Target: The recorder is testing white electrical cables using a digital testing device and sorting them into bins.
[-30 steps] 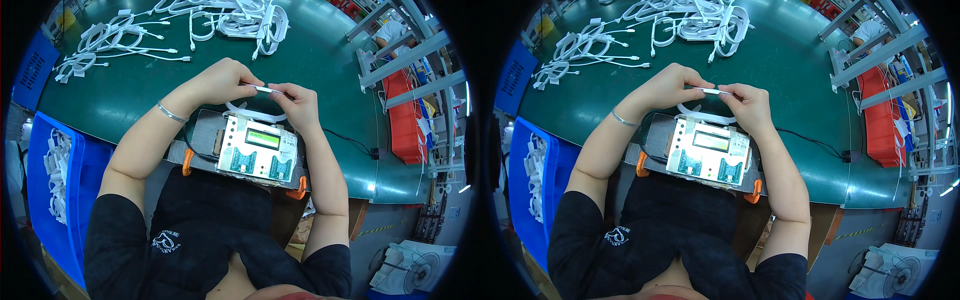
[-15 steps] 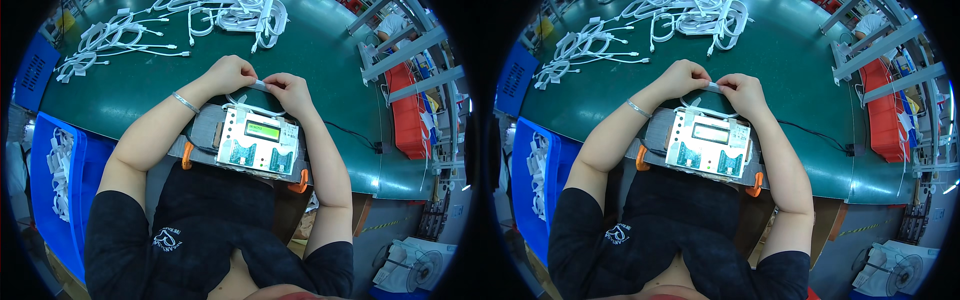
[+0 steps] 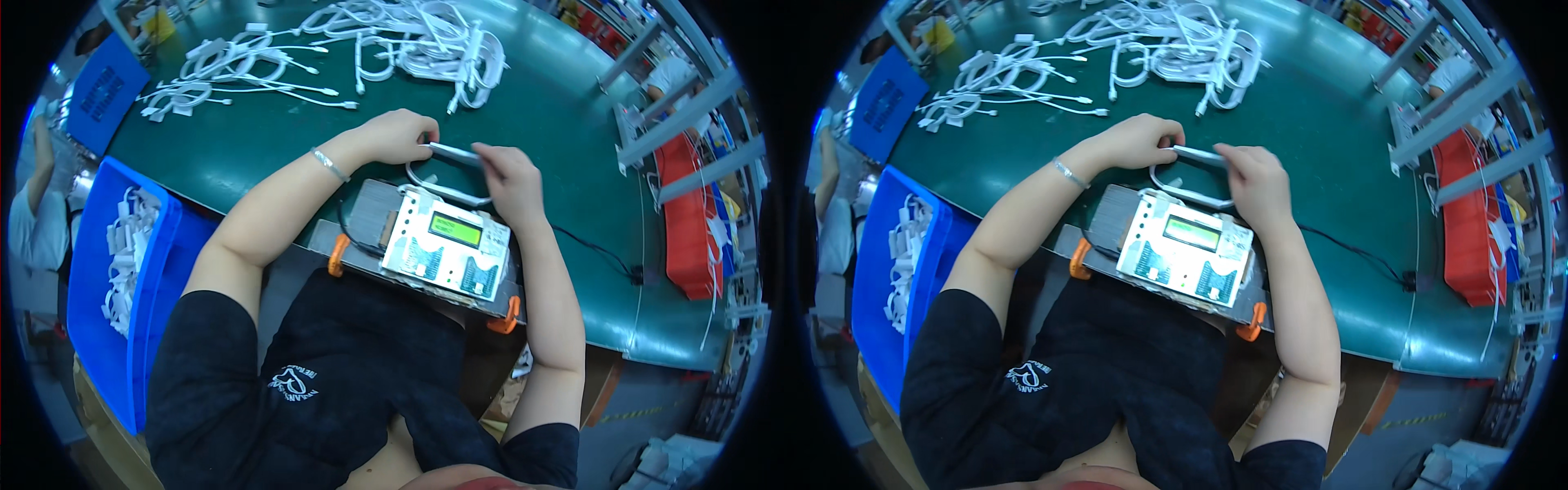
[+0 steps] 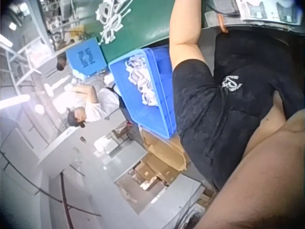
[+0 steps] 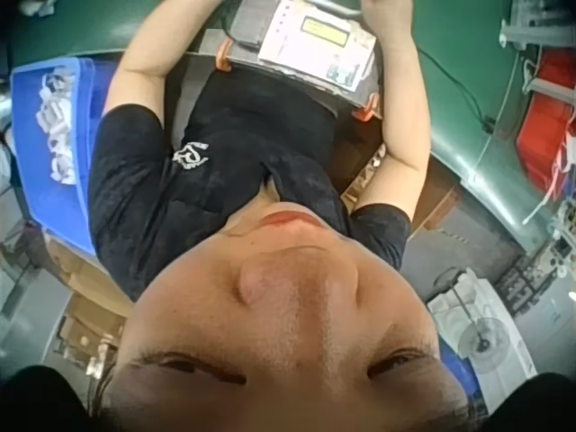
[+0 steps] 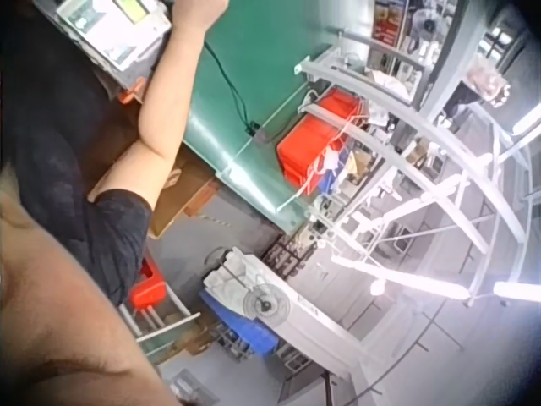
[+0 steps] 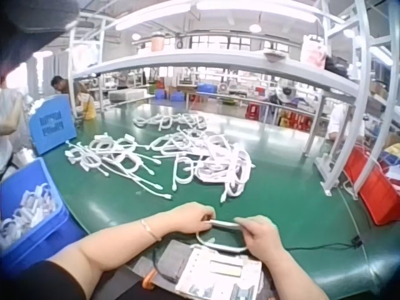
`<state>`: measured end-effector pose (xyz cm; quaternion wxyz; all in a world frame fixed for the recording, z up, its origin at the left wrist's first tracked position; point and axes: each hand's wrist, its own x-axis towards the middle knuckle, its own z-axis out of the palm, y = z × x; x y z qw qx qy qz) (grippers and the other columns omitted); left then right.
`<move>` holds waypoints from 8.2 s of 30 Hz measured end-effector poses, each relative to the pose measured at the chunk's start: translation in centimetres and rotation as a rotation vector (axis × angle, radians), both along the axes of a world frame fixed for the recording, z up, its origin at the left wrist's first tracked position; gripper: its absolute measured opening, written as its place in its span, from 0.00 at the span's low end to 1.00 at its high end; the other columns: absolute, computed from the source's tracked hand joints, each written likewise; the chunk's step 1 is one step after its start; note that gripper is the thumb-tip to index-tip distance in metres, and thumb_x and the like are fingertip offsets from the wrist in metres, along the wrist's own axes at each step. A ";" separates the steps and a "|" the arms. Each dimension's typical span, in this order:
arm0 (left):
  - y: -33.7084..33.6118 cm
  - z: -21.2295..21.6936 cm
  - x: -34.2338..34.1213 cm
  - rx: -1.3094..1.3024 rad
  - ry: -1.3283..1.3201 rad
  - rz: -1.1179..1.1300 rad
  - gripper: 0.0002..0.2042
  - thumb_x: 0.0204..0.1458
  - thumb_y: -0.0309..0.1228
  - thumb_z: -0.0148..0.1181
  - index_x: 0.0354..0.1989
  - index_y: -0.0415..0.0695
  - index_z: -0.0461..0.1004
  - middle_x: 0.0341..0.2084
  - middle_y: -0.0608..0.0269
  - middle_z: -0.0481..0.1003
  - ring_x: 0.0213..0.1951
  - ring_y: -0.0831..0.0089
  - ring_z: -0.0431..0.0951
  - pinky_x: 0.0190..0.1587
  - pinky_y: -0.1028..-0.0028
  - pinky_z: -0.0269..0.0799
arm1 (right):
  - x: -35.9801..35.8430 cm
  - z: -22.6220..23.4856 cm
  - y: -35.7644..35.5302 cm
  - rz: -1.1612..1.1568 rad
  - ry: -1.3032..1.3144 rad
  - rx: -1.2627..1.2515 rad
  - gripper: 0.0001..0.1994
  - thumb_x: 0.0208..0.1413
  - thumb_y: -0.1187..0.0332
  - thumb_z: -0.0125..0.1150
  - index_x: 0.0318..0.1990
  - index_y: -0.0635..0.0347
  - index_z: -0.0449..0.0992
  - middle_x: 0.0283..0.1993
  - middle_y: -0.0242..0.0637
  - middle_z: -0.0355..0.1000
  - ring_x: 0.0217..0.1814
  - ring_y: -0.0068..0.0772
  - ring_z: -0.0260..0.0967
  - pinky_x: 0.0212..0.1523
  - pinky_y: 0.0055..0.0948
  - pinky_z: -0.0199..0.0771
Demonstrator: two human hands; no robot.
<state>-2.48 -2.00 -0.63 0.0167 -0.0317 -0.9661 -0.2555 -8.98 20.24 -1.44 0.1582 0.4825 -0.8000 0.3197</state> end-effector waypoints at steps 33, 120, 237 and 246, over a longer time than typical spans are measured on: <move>2.2 5.4 16.2 0.004 0.591 -0.208 0.04 0.46 0.28 0.58 0.28 0.43 0.70 0.25 0.60 0.69 0.31 0.63 0.71 0.33 0.68 0.65 | 9.6 5.6 -0.4 0.732 -0.511 -0.070 0.23 0.43 0.60 0.69 0.45 0.65 0.74 0.53 0.42 0.64 0.44 0.30 0.68 0.47 0.27 0.68; -0.6 5.3 7.1 1.475 0.049 -0.315 0.26 0.50 0.34 0.59 0.57 0.41 0.61 0.53 0.48 0.66 0.36 0.72 0.74 0.36 0.78 0.74 | 1.5 9.9 8.1 0.658 -0.838 -1.231 0.09 0.60 0.65 0.50 0.39 0.62 0.70 0.32 0.33 0.68 0.35 0.25 0.62 0.41 0.26 0.62; 1.2 -0.2 0.1 0.266 0.086 0.001 0.08 0.47 0.29 0.60 0.33 0.41 0.80 0.23 0.58 0.78 0.25 0.73 0.76 0.31 0.75 0.70 | -0.1 0.2 -1.5 -0.041 -0.490 0.045 0.07 0.51 0.70 0.61 0.35 0.62 0.78 0.28 0.32 0.75 0.29 0.20 0.69 0.31 0.19 0.68; 0.9 -1.3 -0.7 0.356 -0.004 0.001 0.08 0.45 0.33 0.61 0.32 0.44 0.80 0.26 0.56 0.78 0.28 0.66 0.78 0.34 0.72 0.71 | -0.8 0.1 -1.6 -0.058 -0.749 0.071 0.07 0.50 0.69 0.61 0.36 0.61 0.79 0.31 0.34 0.75 0.31 0.23 0.71 0.32 0.22 0.70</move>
